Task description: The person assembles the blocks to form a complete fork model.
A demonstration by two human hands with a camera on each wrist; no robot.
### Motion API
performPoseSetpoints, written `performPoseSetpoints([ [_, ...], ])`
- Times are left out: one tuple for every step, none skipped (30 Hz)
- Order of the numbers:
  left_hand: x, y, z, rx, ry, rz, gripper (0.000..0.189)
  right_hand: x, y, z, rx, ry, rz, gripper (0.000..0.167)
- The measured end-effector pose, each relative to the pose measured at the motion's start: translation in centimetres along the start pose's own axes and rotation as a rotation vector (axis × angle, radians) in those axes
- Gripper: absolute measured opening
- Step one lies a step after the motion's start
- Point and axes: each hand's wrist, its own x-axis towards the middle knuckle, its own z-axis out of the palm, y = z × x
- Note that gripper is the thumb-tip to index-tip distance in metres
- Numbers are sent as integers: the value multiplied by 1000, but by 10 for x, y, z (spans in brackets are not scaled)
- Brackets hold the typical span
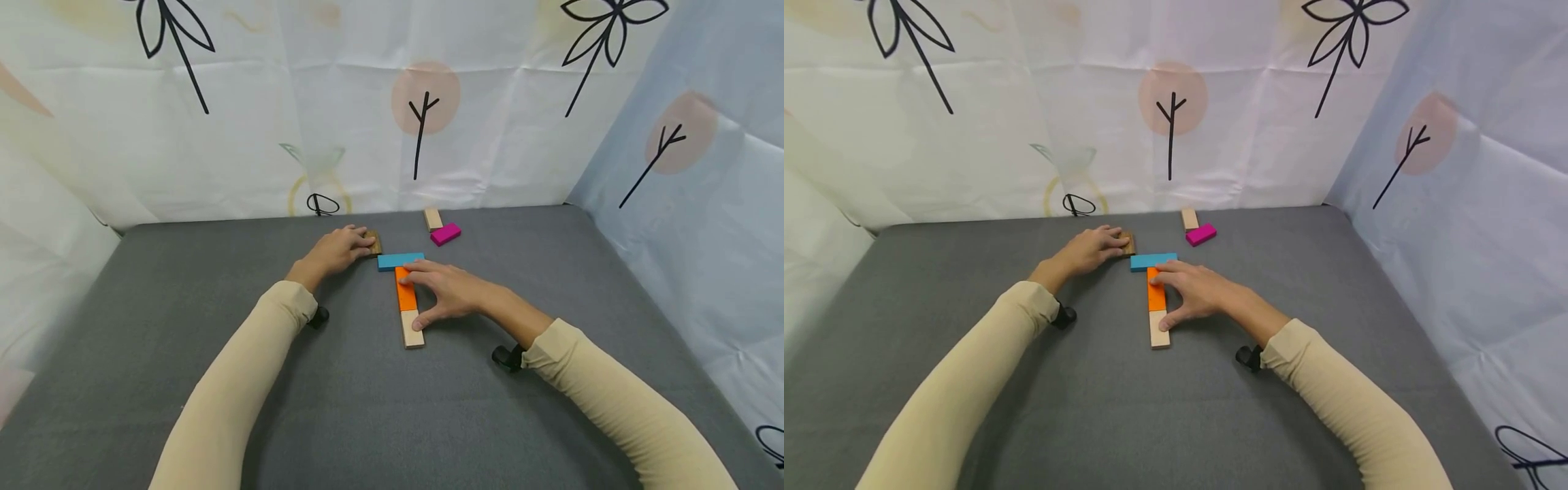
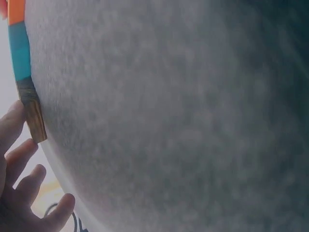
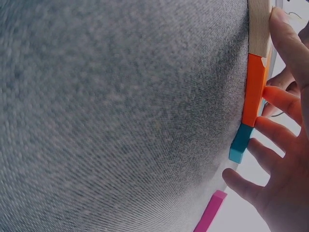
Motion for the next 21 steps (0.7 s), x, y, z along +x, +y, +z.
performPoseSetpoints([
  [1, 1, 1, 6, 3, -2, 42, 0, 0, 0, 1, -1, -1, 87],
  [1, 2, 2, 13, 6, -1, 42, 0, 0, 0, 2, -1, -1, 87],
  [2, 2, 2, 19, 10, 1, 41, 0, 0, 0, 2, -1, -1, 87],
  [2, 2, 3, 26, 13, 4, 41, 0, 0, 0, 1, 0, -1, 87],
  [2, 3, 3, 31, 18, 8, 41, 0, 0, 1, -1, 2, -1, 87],
  [2, 3, 3, 38, 23, 11, 40, 0, 0, 0, -2, 3, -1, 87],
  [2, 4, 3, 42, 27, 14, 40, 0, 0, 1, -3, 5, -1, 87],
  [2, 5, 3, 42, 31, 14, 40, 0, 0, 1, -5, 7, -2, 87],
  [2, 6, 3, 41, 33, 12, 39, 0, 0, 1, -5, 8, -2, 87],
  [2, 6, 4, 42, 36, 11, 39, -1, 0, 1, -6, 9, -3, 87],
  [1, 8, 4, 42, 40, 10, 39, 0, 0, 1, -6, 10, -3, 87],
  [1, 9, 4, 43, 43, 9, 39, 0, 0, 1, -6, 10, -4, 87],
  [1, 10, 4, 42, 44, 7, 39, 0, 0, 1, -6, 10, -4, 87],
  [1, 10, 4, 45, 46, 6, 39, 0, 0, 1, -6, 10, -4, 87],
  [1, 11, 4, 49, 48, 6, 39, 0, 0, 1, -6, 9, -3, 86],
  [1, 12, 4, 54, 48, 6, 39, 0, 0, 1, -5, 9, -3, 86],
  [1, 13, 4, 57, 49, 7, 39, 0, 1, 2, -5, 9, -4, 86],
  [1, 13, 5, 62, 47, 6, 39, 0, 1, 2, -4, 8, -4, 86],
  [1, 14, 5, 64, 42, 3, 39, 0, 1, 2, -3, 7, -3, 86],
  [2, 14, 5, 66, 38, 0, 40, 0, 0, 2, -2, 7, -4, 86],
  [2, 15, 5, 68, 34, -1, 40, 0, 0, 2, -1, 8, -3, 86],
])
